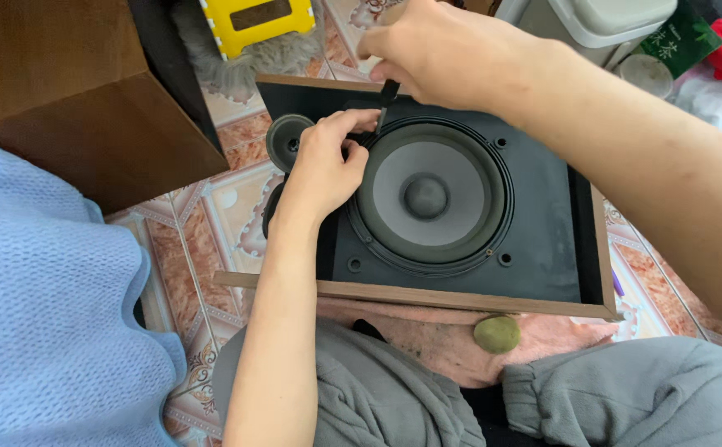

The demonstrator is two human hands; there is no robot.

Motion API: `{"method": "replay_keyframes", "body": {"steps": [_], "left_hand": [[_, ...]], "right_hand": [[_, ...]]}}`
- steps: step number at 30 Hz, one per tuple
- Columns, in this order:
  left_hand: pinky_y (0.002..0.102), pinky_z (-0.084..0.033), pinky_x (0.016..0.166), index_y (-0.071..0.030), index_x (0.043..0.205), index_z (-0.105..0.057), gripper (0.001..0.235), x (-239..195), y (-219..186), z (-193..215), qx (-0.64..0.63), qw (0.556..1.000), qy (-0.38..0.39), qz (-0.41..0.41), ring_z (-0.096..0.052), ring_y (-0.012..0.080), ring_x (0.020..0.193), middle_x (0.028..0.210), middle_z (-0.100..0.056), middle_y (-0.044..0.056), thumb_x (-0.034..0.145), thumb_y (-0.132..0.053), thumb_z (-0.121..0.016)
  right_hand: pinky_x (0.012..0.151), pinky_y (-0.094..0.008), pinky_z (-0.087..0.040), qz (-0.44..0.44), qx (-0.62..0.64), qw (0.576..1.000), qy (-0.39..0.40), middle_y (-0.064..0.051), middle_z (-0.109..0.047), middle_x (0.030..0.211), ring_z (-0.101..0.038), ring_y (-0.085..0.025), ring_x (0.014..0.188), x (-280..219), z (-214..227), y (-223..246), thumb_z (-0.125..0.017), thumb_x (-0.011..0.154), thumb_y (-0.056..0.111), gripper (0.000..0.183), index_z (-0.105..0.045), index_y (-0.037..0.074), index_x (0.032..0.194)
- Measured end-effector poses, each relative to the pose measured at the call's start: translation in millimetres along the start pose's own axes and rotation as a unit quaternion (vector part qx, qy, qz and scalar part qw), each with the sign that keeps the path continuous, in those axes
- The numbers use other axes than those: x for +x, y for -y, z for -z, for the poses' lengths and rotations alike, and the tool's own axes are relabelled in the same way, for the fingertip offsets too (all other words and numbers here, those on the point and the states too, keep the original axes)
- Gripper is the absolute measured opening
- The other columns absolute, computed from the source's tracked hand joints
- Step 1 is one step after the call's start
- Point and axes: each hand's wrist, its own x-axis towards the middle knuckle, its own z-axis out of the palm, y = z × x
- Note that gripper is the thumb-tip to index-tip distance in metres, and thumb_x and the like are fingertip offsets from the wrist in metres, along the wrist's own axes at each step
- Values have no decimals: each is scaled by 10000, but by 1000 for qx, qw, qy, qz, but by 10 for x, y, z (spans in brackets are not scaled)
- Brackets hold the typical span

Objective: The person sits on the floor and assembles a speaker by hand. They place a large woofer into a wooden enclosure, align it, and then use a screwdriver to secure it with screws. Finally, they lift the enclosure to show the front.

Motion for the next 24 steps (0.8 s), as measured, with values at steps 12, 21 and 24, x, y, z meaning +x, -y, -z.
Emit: {"method": "replay_keyframes", "body": {"steps": [12,21,24], "left_hand": [[396,-616,1080,-65,1359,-803,604,13,5,-10,8,1000,0,12,-832,266,1195,1257,-864,109,862,80,-491],[386,-622,1038,-46,1355,-793,616,-1,88,-37,6,1000,-18,-8,-831,282,1176,1241,-858,120,836,101,-495],[385,-629,1025,-49,1328,-805,612,-8,131,-57,-1,999,-28,-22,-844,278,1143,1212,-865,127,816,86,-498]], "right_hand": [[925,-544,-560,60,88,994,38,-177,-756,1195,-745,-443,1075,-29,52,-112,-757,1013,14,210,-729,42,1220],[1045,-463,-554,-191,106,946,238,-129,-864,943,-835,-321,651,314,619,446,-542,1221,512,435,-581,182,1502],[1053,-547,-536,-13,56,990,127,-173,-662,1306,-747,-451,1113,255,208,-108,-709,1079,245,377,-749,122,1433]]}}
